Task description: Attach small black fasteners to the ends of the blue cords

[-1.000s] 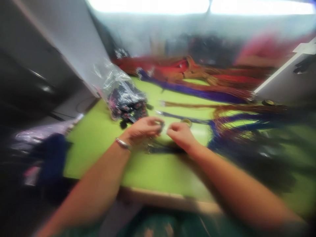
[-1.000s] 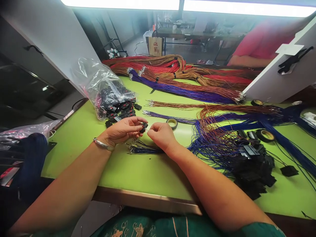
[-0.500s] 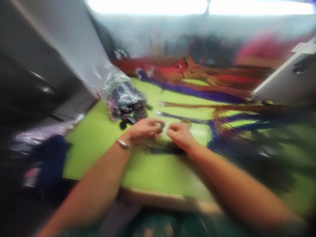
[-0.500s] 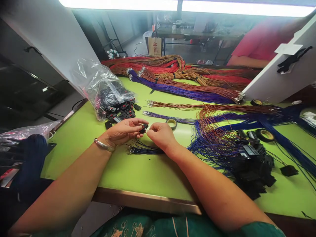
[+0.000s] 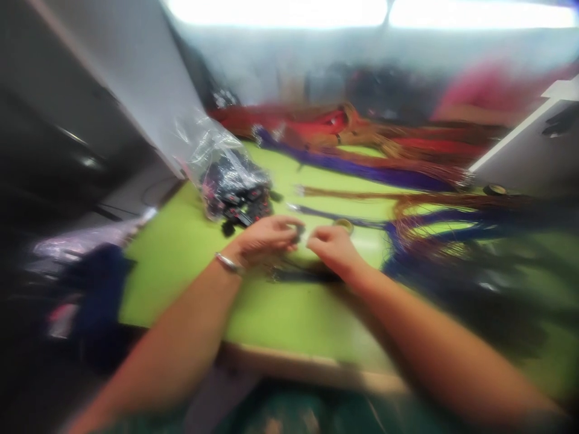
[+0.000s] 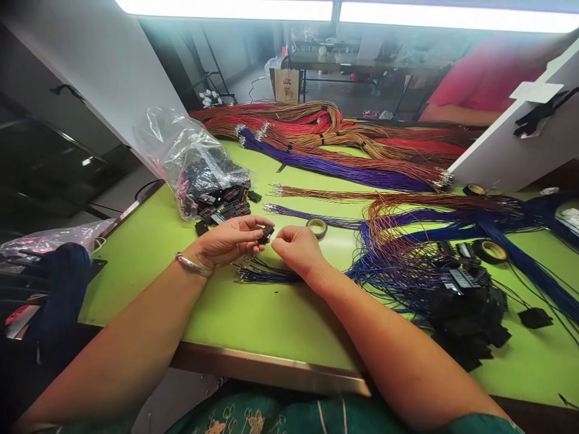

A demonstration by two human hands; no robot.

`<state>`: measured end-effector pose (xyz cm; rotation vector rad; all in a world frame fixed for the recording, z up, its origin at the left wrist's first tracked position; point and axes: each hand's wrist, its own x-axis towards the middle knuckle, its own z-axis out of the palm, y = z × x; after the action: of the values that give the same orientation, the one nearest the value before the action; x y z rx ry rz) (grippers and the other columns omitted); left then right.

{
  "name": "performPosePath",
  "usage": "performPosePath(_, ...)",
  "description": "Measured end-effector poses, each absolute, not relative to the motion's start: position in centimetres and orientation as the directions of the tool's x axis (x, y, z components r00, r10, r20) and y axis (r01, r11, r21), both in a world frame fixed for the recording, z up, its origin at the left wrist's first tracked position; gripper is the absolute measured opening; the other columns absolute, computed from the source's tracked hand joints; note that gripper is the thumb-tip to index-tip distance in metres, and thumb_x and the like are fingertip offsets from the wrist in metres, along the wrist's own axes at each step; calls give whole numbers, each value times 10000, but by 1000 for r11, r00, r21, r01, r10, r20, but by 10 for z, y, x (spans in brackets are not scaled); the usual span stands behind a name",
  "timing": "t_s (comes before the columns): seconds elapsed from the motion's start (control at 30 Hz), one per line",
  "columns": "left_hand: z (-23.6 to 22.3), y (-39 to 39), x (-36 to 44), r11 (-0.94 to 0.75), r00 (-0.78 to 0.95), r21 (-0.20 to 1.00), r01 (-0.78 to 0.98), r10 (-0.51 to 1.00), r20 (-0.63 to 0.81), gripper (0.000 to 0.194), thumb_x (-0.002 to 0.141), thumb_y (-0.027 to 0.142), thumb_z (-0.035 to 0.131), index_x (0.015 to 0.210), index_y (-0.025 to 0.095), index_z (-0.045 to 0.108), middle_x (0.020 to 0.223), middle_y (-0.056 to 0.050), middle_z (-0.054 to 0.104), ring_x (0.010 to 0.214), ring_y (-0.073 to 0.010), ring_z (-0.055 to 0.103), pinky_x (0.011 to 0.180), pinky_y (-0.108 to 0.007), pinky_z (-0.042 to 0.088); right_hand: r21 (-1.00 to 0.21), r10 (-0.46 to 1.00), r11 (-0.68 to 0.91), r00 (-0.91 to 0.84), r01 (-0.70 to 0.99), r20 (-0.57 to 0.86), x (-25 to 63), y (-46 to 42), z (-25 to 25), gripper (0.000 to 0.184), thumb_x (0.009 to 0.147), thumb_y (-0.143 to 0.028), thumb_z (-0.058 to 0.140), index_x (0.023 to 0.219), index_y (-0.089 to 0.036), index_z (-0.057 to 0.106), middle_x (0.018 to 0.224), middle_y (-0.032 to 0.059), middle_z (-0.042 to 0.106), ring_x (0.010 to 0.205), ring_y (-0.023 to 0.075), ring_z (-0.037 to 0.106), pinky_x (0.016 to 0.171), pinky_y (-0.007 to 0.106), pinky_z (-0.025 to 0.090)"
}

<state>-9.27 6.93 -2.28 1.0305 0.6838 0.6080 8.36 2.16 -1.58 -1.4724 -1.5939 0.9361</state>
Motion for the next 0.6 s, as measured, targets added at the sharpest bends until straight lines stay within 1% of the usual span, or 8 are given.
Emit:
performPosePath(0.2,-22,69,-94,374,643,921,-113,734,-219,369,713,202,716,1061,130,615,795,-56,644,643,-95,620,594,-189,482,-917,999,3,-44,398,-16,83,22,-9,173,594,-254,502,453,-165,452,456,-44,397,499,79,349,494,226,278)
performPosePath(0.37,-21,68,-94,384,649,918,-105,726,-229,371,722,214,708,1069,122,612,805,-62,640,646,-94,613,599,-193,482,-929,996,-69,-34,363,-87,84,22,-8,146,578,-256,516,476,-151,512,468,-45,398,514,81,348,498,224,282)
performPosePath(0.5,-20,67,-93,374,652,923,-93,723,-228,371,727,228,704,1071,126,608,799,-59,634,647,-96,612,608,-200,483,-930,996,-69,-32,362,-86,83,22,-8,153,578,-258,516,468,-153,500,472,-43,392,517,81,346,495,224,277)
performPosePath(0.6,-21,67,-94,331,641,942,-50,734,-224,392,720,246,710,1081,136,606,776,-56,634,636,-102,609,591,-207,480,-926,996,-72,-19,371,-85,83,22,-7,168,578,-253,516,449,-160,464,462,-46,378,511,79,340,492,224,271)
